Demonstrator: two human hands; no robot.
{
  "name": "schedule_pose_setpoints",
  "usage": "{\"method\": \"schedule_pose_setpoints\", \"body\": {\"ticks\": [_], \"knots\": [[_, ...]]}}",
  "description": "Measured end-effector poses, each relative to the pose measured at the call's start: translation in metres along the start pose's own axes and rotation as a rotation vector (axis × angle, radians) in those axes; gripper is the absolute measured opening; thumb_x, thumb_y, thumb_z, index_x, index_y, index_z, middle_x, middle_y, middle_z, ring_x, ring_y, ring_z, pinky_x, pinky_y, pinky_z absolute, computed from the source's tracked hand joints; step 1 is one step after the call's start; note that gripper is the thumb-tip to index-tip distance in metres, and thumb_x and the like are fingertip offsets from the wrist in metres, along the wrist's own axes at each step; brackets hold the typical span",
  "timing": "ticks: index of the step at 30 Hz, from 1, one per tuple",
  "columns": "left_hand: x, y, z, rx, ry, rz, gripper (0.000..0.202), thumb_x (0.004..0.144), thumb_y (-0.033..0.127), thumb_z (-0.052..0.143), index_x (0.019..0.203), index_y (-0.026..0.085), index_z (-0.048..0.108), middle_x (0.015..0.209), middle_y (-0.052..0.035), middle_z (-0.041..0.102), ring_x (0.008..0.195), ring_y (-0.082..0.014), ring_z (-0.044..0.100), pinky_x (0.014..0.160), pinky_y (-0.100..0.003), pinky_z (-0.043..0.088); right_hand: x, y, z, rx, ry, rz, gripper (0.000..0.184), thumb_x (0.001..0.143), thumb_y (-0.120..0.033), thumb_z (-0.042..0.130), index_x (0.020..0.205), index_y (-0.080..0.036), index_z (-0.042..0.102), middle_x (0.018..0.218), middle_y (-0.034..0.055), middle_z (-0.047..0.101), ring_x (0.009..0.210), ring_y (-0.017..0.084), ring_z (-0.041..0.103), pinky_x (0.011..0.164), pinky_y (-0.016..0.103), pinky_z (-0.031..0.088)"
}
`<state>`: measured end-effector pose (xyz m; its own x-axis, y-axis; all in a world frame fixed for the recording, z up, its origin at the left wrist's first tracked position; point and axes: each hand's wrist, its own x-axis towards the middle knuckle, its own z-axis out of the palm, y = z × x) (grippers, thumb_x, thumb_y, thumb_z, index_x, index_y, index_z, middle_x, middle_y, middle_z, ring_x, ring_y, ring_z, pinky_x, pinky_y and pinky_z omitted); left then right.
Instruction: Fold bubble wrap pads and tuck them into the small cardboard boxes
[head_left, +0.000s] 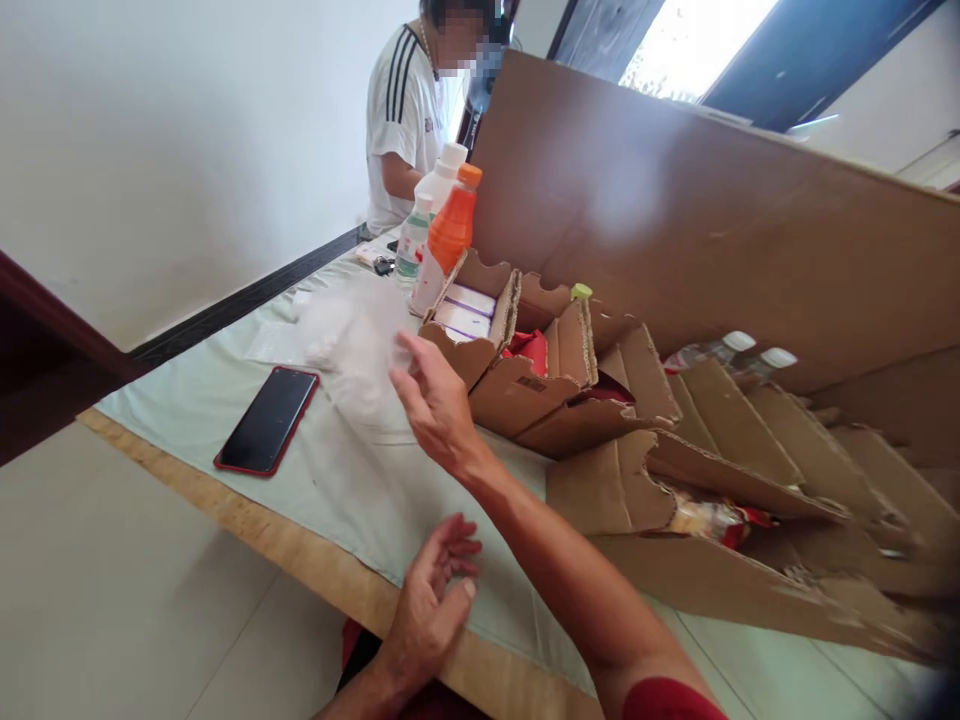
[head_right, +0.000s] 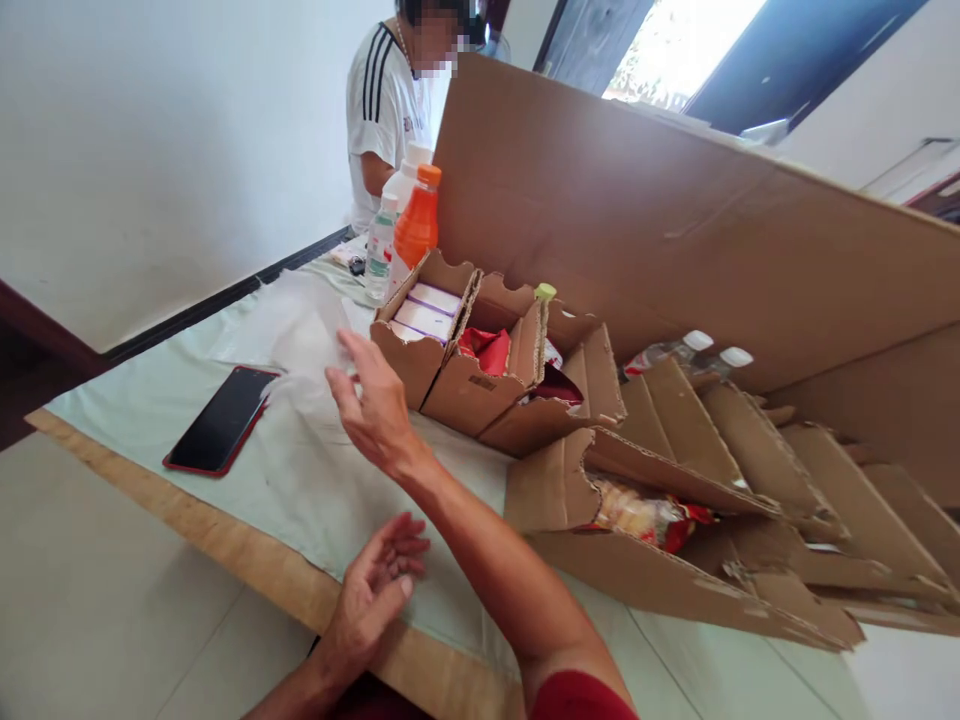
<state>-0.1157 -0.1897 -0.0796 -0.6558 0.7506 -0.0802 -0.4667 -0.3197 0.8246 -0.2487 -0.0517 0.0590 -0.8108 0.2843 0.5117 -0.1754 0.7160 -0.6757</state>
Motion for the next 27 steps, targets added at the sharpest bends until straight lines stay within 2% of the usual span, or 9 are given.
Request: {"method": "schedule_pose_setpoints", "body": {"ticks": [3, 7, 10, 12, 15, 18, 20, 24, 27], "knots": [[0.002, 0.012, -0.01, -0.251, 0.01, -0.039, 0.074, 0.079, 0.047, 0.079, 0.146, 0.031, 0.053, 0.147, -0.0123, 0.061, 0.131, -0.0307, 0.061, 0.106, -0.047, 0.05, -0.072, -0.014, -0.037, 0.186, 0.168, 0.192, 0.035, 0.101, -0.038, 0.058, 0.133, -0.025, 0.065, 0.123, 0.0068, 0.074, 0.1, 0.018, 0.069, 0.089, 0.033, 0.059], [-0.001, 0.04, -0.019, -0.45, 0.0, -0.235, 0.058, 0.079, 0.062, 0.07, 0.126, 0.03, 0.068, 0.135, -0.0085, 0.069, 0.124, -0.0313, 0.064, 0.106, -0.054, 0.051, -0.169, -0.019, -0.07, 0.266, 0.303, 0.502, 0.028, 0.095, -0.039, 0.067, 0.118, -0.025, 0.072, 0.11, 0.006, 0.078, 0.095, 0.019, 0.072, 0.085, 0.033, 0.061], [-0.002, 0.046, -0.011, -0.372, 0.103, -0.374, 0.058, 0.081, 0.068, 0.065, 0.119, 0.026, 0.072, 0.12, -0.0091, 0.075, 0.113, -0.0305, 0.068, 0.099, -0.05, 0.055, -0.229, -0.018, -0.082, 0.319, 0.387, 0.667, 0.026, 0.088, -0.038, 0.072, 0.111, -0.024, 0.073, 0.103, 0.0055, 0.078, 0.09, 0.019, 0.072, 0.081, 0.032, 0.062], [-0.004, 0.042, -0.001, -0.197, 0.158, -0.409, 0.056, 0.074, 0.06, 0.077, 0.116, 0.022, 0.073, 0.114, -0.0096, 0.076, 0.112, -0.0304, 0.069, 0.099, -0.046, 0.055, -0.26, -0.016, -0.087, 0.371, 0.453, 0.761, 0.026, 0.086, -0.037, 0.073, 0.107, -0.023, 0.073, 0.098, 0.0047, 0.078, 0.085, 0.018, 0.072, 0.076, 0.03, 0.062], [-0.008, 0.04, 0.014, 0.129, 0.114, -0.325, 0.055, 0.068, 0.048, 0.086, 0.113, 0.019, 0.074, 0.114, -0.0094, 0.077, 0.112, -0.0289, 0.069, 0.102, -0.042, 0.052, -0.291, -0.013, -0.094, 0.443, 0.538, 0.851, 0.025, 0.084, -0.037, 0.072, 0.104, -0.022, 0.071, 0.097, 0.0051, 0.077, 0.08, 0.017, 0.073, 0.07, 0.028, 0.061], [-0.009, 0.048, 0.025, 0.509, -0.091, -0.195, 0.053, 0.076, 0.052, 0.08, 0.119, 0.021, 0.075, 0.129, -0.0104, 0.073, 0.123, -0.0299, 0.063, 0.109, -0.041, 0.047, -0.312, -0.014, -0.102, 0.447, 0.539, 0.87, 0.025, 0.085, -0.036, 0.071, 0.105, -0.022, 0.07, 0.099, 0.0057, 0.078, 0.08, 0.017, 0.073, 0.072, 0.029, 0.061], [-0.008, 0.055, 0.033, 0.732, -0.213, -0.173, 0.059, 0.078, 0.057, 0.075, 0.124, 0.021, 0.073, 0.13, -0.0111, 0.073, 0.124, -0.0315, 0.062, 0.11, -0.043, 0.046, -0.323, -0.018, -0.107, 0.419, 0.511, 0.84, 0.022, 0.086, -0.034, 0.07, 0.105, -0.023, 0.07, 0.098, 0.0051, 0.077, 0.082, 0.017, 0.073, 0.075, 0.029, 0.061], [-0.004, 0.055, 0.059, 1.063, -0.256, -0.221, 0.065, 0.068, 0.066, 0.076, 0.111, 0.019, 0.075, 0.099, -0.0102, 0.079, 0.1, -0.0319, 0.07, 0.096, -0.046, 0.052, -0.335, -0.034, -0.114, 0.278, 0.413, 0.658, 0.017, 0.093, -0.025, 0.059, 0.104, -0.023, 0.072, 0.101, 0.0049, 0.077, 0.093, 0.017, 0.073, 0.086, 0.03, 0.059], [-0.01, 0.047, 0.082, 1.072, -0.331, -0.299, 0.051, 0.067, 0.065, 0.075, 0.089, 0.018, 0.075, 0.083, -0.0072, 0.077, 0.083, -0.0276, 0.071, 0.08, -0.039, 0.056, -0.336, -0.045, -0.116, 0.241, 0.354, 0.54, 0.02, 0.095, -0.019, 0.054, 0.1, -0.023, 0.072, 0.103, 0.005, 0.077, 0.097, 0.017, 0.073, 0.089, 0.03, 0.059]]}}
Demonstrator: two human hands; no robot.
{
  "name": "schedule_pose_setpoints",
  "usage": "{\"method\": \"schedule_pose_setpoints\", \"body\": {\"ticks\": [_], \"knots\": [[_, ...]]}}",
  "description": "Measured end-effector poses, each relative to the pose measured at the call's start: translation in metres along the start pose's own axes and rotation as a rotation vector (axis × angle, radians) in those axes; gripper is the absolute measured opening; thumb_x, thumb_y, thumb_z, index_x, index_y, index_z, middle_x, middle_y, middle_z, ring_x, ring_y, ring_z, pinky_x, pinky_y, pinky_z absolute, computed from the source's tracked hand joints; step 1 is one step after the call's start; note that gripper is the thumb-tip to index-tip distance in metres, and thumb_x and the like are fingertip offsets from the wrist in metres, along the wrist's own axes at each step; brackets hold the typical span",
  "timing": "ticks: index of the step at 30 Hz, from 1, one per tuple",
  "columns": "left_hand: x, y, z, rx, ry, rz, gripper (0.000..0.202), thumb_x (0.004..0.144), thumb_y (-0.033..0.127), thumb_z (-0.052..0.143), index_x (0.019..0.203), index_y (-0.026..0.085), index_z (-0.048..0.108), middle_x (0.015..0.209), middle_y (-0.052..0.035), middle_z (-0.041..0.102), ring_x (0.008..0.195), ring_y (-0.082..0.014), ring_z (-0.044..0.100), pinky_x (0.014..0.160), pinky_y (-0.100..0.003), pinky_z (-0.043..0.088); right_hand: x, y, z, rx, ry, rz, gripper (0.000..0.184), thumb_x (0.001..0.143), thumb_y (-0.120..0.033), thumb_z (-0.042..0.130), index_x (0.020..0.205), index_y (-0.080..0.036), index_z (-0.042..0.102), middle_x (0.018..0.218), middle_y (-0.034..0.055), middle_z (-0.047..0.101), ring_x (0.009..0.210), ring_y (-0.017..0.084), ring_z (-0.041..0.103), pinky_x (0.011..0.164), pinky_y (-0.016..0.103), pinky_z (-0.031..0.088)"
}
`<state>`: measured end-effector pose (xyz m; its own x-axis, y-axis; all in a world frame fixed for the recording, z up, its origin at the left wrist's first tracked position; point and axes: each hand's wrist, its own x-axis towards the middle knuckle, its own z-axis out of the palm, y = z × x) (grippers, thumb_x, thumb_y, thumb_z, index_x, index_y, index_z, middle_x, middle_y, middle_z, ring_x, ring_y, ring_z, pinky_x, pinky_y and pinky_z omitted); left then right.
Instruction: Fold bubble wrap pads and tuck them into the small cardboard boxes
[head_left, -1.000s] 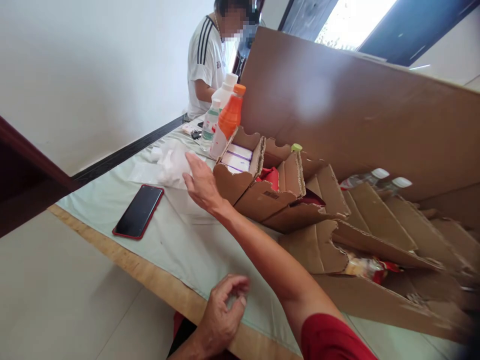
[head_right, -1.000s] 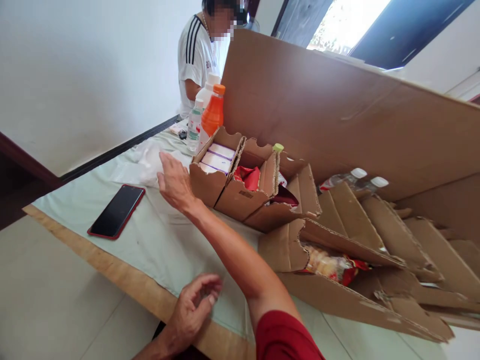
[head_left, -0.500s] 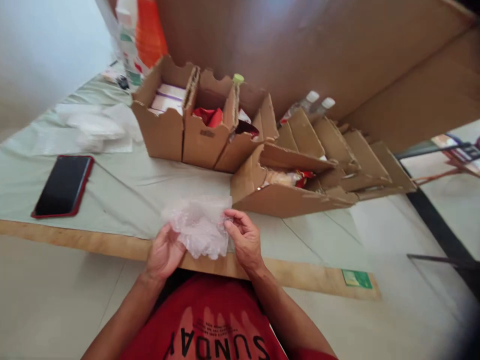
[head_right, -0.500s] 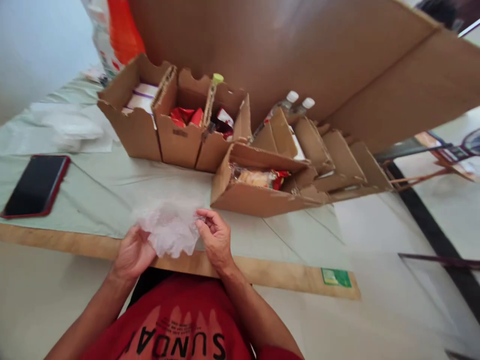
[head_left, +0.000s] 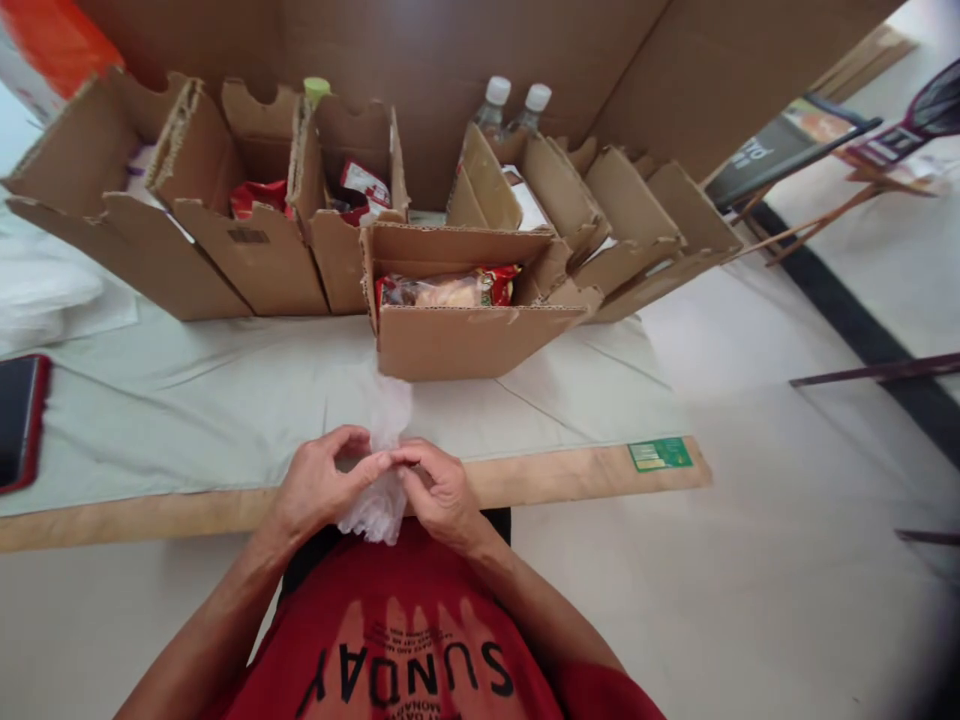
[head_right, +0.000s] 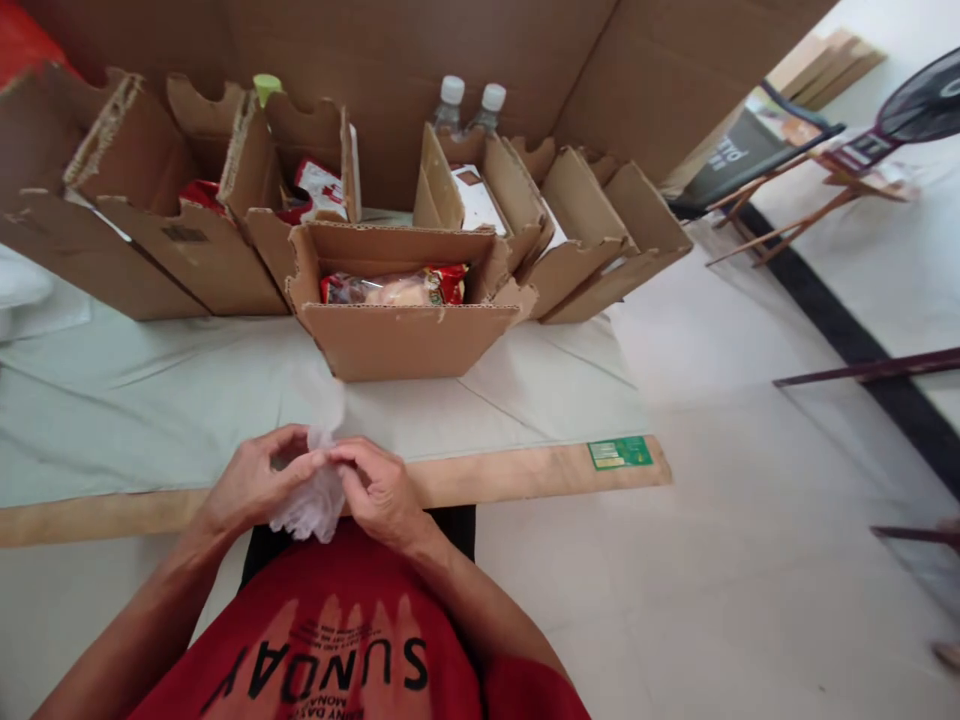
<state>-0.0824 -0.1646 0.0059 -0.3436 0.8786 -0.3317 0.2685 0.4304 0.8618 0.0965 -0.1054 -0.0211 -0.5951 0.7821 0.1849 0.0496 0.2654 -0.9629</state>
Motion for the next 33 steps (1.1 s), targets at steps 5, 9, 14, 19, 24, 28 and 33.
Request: {"method": "schedule_pose_setpoints", "body": {"ticks": [5, 9, 14, 19, 24, 28, 33], "knots": [[-0.008, 0.004, 0.019, -0.434, -0.108, -0.145, 0.038, 0.065, 0.049, 0.08, 0.086, 0.017, 0.075, 0.071, -0.0036, 0.075, 0.064, -0.0208, 0.069, 0.062, -0.032, 0.056, -0.001, -0.008, -0.015, 0.195, 0.081, 0.146, 0.012, 0.091, -0.024, 0.058, 0.093, -0.022, 0.07, 0.084, 0.002, 0.074, 0.073, 0.014, 0.069, 0.066, 0.024, 0.057], [-0.008, -0.006, 0.001, -0.618, 0.069, -0.19, 0.03, 0.056, 0.039, 0.086, 0.074, 0.019, 0.073, 0.073, -0.0038, 0.077, 0.069, -0.0218, 0.072, 0.068, -0.033, 0.059, -0.007, -0.011, -0.042, 0.228, 0.284, 0.144, 0.006, 0.089, -0.026, 0.064, 0.09, -0.023, 0.069, 0.081, 0.0007, 0.072, 0.07, 0.013, 0.067, 0.064, 0.025, 0.056], [0.004, -0.005, -0.037, -0.444, -0.027, -0.078, 0.029, 0.063, 0.045, 0.086, 0.072, 0.021, 0.072, 0.068, -0.004, 0.074, 0.065, -0.0198, 0.068, 0.063, -0.03, 0.055, -0.029, -0.004, -0.055, 0.298, 0.436, 0.206, 0.007, 0.087, -0.023, 0.068, 0.094, -0.024, 0.069, 0.08, -0.0008, 0.071, 0.069, 0.013, 0.068, 0.062, 0.024, 0.057], [0.042, 0.007, -0.046, -0.022, -0.174, 0.142, 0.027, 0.076, 0.049, 0.07, 0.079, 0.022, 0.072, 0.061, -0.0006, 0.066, 0.061, -0.0176, 0.06, 0.061, -0.028, 0.047, -0.062, 0.005, -0.042, 0.235, 0.372, 0.372, 0.012, 0.089, -0.029, 0.068, 0.099, -0.023, 0.068, 0.086, 0.0029, 0.075, 0.074, 0.016, 0.072, 0.068, 0.028, 0.062], [0.086, 0.017, -0.025, 0.515, -0.292, 0.324, 0.025, 0.085, 0.037, 0.052, 0.079, 0.023, 0.071, 0.067, -0.0013, 0.068, 0.06, -0.0177, 0.059, 0.061, -0.028, 0.041, -0.088, -0.009, -0.039, 0.07, -0.181, 0.441, 0.026, 0.087, -0.021, 0.066, 0.112, -0.023, 0.074, 0.083, -0.0002, 0.077, 0.069, 0.013, 0.07, 0.067, 0.025, 0.058], [0.087, 0.025, -0.009, 0.746, -0.167, 0.5, 0.023, 0.087, 0.03, 0.054, 0.095, 0.022, 0.075, 0.084, -0.009, 0.075, 0.082, -0.0288, 0.068, 0.079, -0.039, 0.047, -0.081, -0.029, -0.052, -0.006, -0.276, 0.374, 0.022, 0.091, -0.02, 0.064, 0.109, -0.023, 0.077, 0.081, -0.0012, 0.078, 0.071, 0.013, 0.072, 0.068, 0.024, 0.058], [0.03, 0.008, 0.007, 0.677, 0.175, 0.825, 0.038, 0.098, 0.03, 0.053, 0.132, 0.018, 0.065, 0.125, -0.017, 0.072, 0.122, -0.0364, 0.064, 0.105, -0.052, 0.045, -0.037, -0.027, -0.052, -0.375, -0.106, -0.008, 0.025, 0.1, -0.02, 0.055, 0.118, -0.022, 0.073, 0.114, 0.0081, 0.079, 0.107, 0.021, 0.073, 0.098, 0.038, 0.058]]}}
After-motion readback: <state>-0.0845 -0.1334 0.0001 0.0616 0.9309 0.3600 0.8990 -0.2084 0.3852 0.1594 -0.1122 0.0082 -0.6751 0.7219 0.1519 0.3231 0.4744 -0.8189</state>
